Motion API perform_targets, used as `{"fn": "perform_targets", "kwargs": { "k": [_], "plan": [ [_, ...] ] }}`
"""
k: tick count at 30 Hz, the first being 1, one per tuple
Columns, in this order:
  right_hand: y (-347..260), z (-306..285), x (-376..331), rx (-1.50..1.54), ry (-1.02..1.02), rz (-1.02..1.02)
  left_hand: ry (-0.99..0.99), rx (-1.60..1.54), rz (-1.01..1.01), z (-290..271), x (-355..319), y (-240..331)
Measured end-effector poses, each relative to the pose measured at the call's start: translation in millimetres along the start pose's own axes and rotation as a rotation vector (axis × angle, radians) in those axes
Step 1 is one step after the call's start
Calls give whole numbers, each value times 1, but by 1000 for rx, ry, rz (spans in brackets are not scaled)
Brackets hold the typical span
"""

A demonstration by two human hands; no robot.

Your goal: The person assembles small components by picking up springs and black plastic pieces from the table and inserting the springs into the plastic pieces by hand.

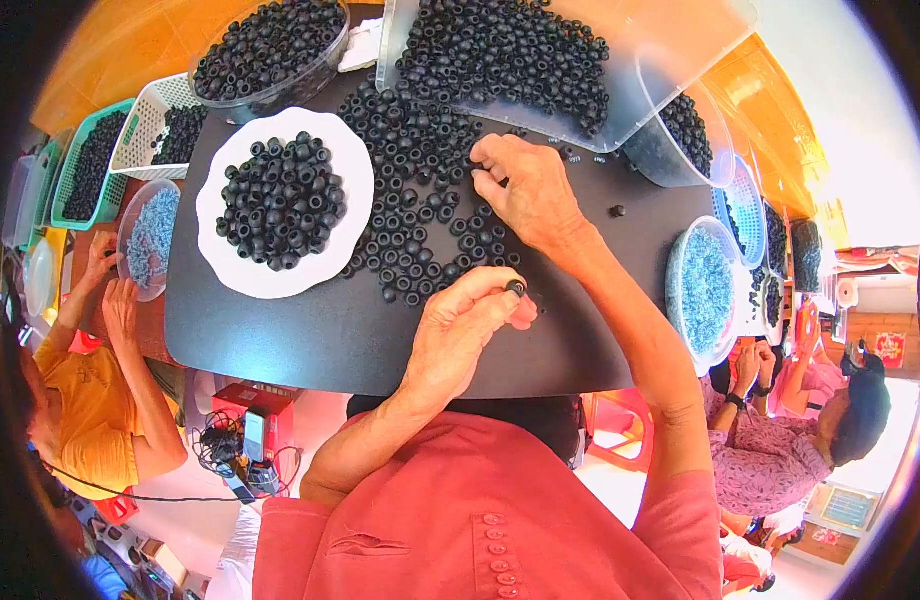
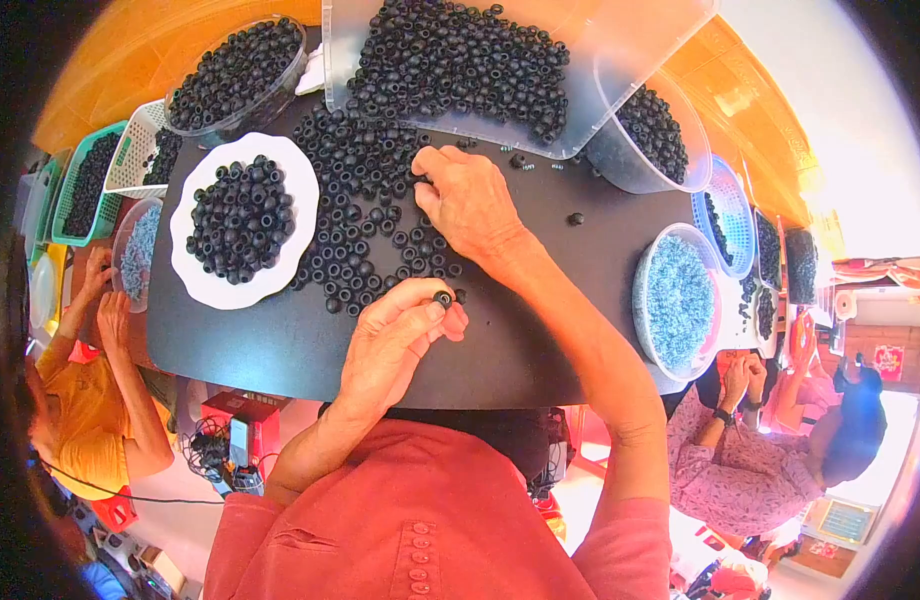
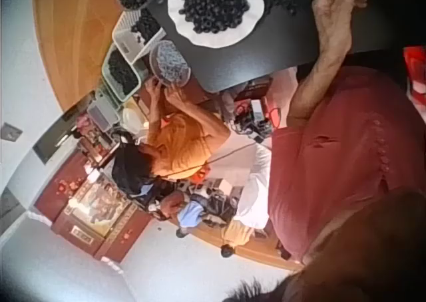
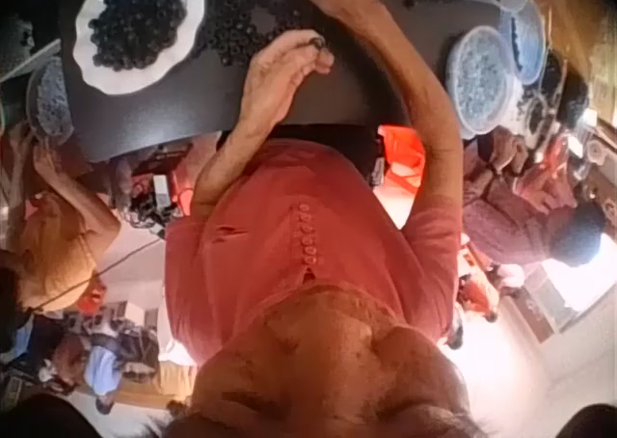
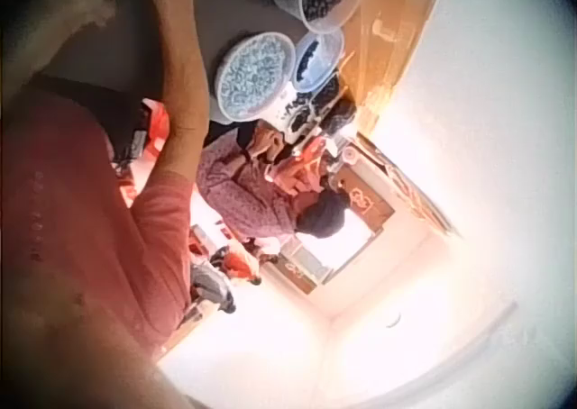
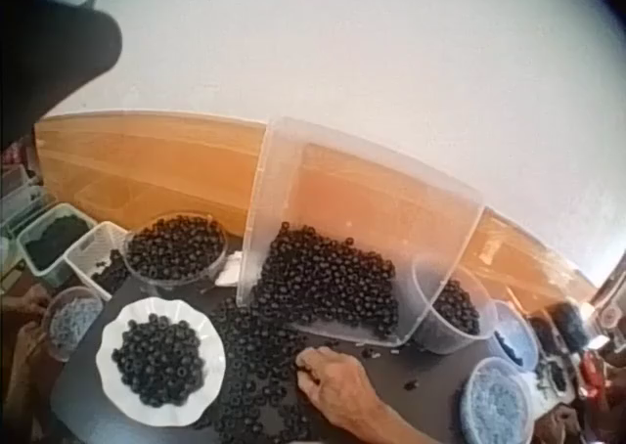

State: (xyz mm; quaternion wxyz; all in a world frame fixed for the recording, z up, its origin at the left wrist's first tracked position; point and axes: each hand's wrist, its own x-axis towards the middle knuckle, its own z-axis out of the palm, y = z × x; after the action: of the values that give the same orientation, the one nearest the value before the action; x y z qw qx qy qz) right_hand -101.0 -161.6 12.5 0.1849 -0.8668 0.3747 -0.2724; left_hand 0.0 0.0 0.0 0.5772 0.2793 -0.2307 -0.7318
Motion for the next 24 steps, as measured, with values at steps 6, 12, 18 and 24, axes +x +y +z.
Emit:
{"fn": "perform_targets", "kwargs": {
  "k": [6,12,18,24],
  "plan": [
    [-2,-2,1,-62,-7,-49,0,-21,9,0,2,2],
    [-19,-32,-47,344,82,319,-19,-91,65,0,5,-1],
    [-26,-33,-89,153,67,178,6,-65,68,-1,6,-2],
    [-30,-32,-96,-97,44,-25,40,-25,49,-2,8,-5]
  ]
}}
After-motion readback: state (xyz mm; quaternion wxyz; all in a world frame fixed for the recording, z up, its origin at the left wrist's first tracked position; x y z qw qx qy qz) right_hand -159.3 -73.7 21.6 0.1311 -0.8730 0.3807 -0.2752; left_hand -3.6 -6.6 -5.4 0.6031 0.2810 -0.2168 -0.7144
